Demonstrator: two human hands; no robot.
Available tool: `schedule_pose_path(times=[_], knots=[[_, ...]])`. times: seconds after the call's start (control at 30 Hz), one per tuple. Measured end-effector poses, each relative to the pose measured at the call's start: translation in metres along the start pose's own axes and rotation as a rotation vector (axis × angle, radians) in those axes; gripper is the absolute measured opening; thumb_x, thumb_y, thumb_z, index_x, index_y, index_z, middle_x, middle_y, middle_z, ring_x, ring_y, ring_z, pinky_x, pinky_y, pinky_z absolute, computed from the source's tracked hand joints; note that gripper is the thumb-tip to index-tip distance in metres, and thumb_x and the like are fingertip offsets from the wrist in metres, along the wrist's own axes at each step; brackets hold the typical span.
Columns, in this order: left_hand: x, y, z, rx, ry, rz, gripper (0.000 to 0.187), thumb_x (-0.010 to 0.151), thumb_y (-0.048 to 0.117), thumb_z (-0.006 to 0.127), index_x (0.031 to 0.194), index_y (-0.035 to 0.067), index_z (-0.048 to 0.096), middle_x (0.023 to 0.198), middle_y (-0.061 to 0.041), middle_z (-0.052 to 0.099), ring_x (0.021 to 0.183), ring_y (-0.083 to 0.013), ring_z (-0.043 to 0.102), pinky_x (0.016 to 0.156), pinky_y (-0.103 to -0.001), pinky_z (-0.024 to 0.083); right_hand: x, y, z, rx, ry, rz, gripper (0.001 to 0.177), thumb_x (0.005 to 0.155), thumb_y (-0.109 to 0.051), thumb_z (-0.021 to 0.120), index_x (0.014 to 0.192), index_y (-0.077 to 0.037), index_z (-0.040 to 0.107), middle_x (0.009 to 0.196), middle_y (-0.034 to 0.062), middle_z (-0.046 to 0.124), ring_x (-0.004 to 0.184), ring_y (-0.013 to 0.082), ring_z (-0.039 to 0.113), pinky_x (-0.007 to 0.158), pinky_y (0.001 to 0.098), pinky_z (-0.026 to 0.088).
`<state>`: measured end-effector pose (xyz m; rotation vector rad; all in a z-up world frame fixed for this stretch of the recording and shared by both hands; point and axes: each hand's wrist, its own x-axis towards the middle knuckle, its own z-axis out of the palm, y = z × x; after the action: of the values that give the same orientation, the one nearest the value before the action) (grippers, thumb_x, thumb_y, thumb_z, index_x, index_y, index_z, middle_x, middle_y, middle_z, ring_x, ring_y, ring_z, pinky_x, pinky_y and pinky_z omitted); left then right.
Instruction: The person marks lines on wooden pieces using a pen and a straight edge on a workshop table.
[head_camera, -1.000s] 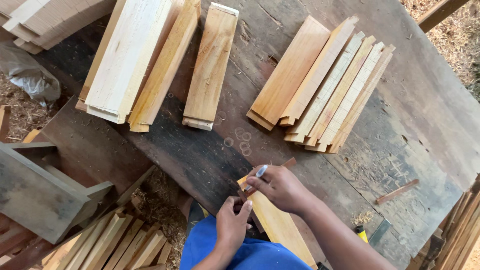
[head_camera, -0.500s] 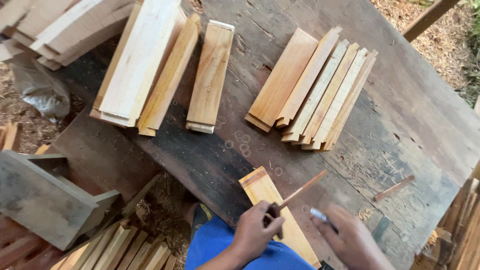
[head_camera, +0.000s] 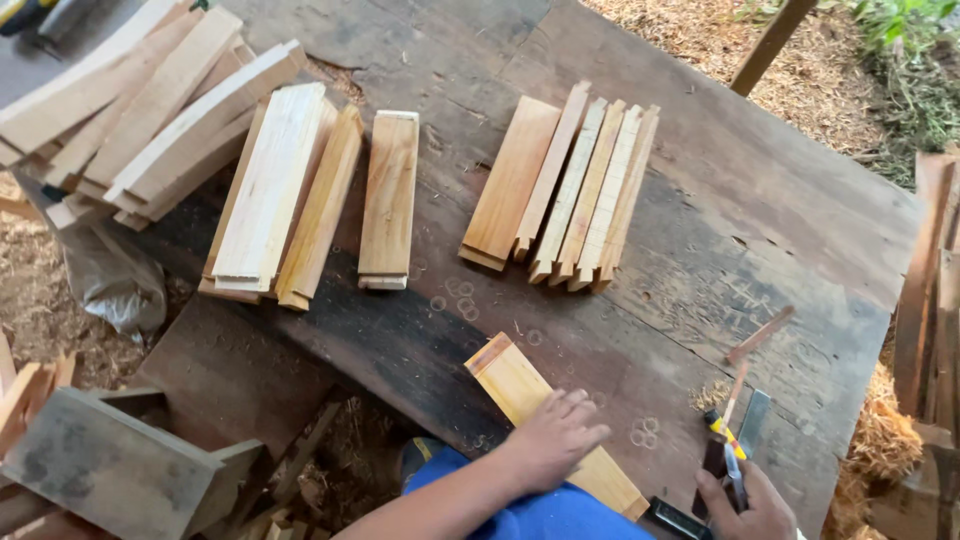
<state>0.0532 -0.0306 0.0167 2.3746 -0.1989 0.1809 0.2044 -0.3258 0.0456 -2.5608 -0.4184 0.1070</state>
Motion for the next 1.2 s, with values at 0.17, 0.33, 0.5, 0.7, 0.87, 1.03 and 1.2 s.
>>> schedule_pose_path(times=[0.17,0.33,0.5,0.7,0.87,1.03,1.2], knots=[[-0.019,-0.029,0.024,0.537,0.189,0.153,0.06,0.079,0.034,0.077,0.137,0.031,0.061,0.139,-0.011,0.061,0.14,-0.0328,0.051,0.122,-0.058,0.026,0.002,0.089,0.008,-0.052,-0.24,0.159,0.048,0.079,-0.034,0.082,0.115,-0.003,0.073,0.08,0.0106,0.073,0.066,0.0164,0.072,0.069,0.0334,0.058],[0.004,-0.013,0.0,0.452,-0.166,0.037,0.065,0.077,0.041,0.079,0.138,0.028,0.063,0.123,-0.011,0.062,0.125,-0.0323,0.055,0.116,-0.059,0.034,0.003,0.086,0.008,-0.054,-0.263,0.085,0.049,0.083,-0.038,0.082,0.115,-0.003,0.071,0.08,0.0093,0.073,0.066,0.0157,0.072,0.068,0.0326,0.059],[0.037,-0.028,-0.042,0.137,-0.325,-0.25,0.037,0.081,0.049,0.074,0.099,0.018,0.08,0.109,-0.014,0.062,0.11,-0.0349,0.056,0.091,-0.053,0.046,-0.024,-0.007,-0.029,0.137,0.129,0.07,0.043,0.088,-0.03,0.077,0.121,-0.004,0.069,0.083,0.0087,0.071,0.072,0.0144,0.064,0.071,0.0328,0.054],[0.053,-0.036,-0.026,0.26,0.087,-0.099,0.034,0.093,0.033,0.067,0.123,0.017,0.068,0.107,-0.006,0.065,0.113,-0.0295,0.059,0.108,-0.054,0.035,-0.039,-0.069,-0.064,0.183,0.09,0.25,0.044,0.083,-0.028,0.075,0.121,-0.008,0.068,0.073,0.0067,0.071,0.063,0.0155,0.066,0.061,0.034,0.053],[0.061,-0.03,-0.037,0.428,-0.038,-0.068,0.086,0.07,0.048,0.08,0.143,0.019,0.049,0.129,-0.016,0.055,0.125,-0.0363,0.048,0.108,-0.057,0.032,-0.046,-0.085,-0.06,0.233,0.094,0.228,0.041,0.082,-0.029,0.077,0.115,-0.006,0.07,0.074,0.0082,0.071,0.065,0.0168,0.068,0.063,0.0329,0.054],[0.058,-0.024,-0.055,0.462,-0.439,-0.228,0.096,0.071,0.044,0.086,0.153,0.023,0.04,0.135,-0.009,0.052,0.133,-0.0277,0.046,0.111,-0.048,0.034,-0.048,-0.094,-0.057,0.356,0.045,0.252,0.038,0.082,-0.03,0.077,0.11,-0.005,0.071,0.073,0.0095,0.071,0.065,0.0183,0.066,0.062,0.0347,0.054],[0.049,0.022,-0.055,0.218,-0.183,-0.121,0.107,0.064,0.042,0.094,0.149,0.011,0.038,0.143,-0.021,0.049,0.134,-0.0404,0.044,0.107,-0.052,0.033,-0.045,-0.112,-0.055,0.445,-0.042,0.353,0.045,0.078,-0.038,0.081,0.105,-0.003,0.069,0.073,0.0084,0.072,0.066,0.0154,0.067,0.063,0.0338,0.056]])
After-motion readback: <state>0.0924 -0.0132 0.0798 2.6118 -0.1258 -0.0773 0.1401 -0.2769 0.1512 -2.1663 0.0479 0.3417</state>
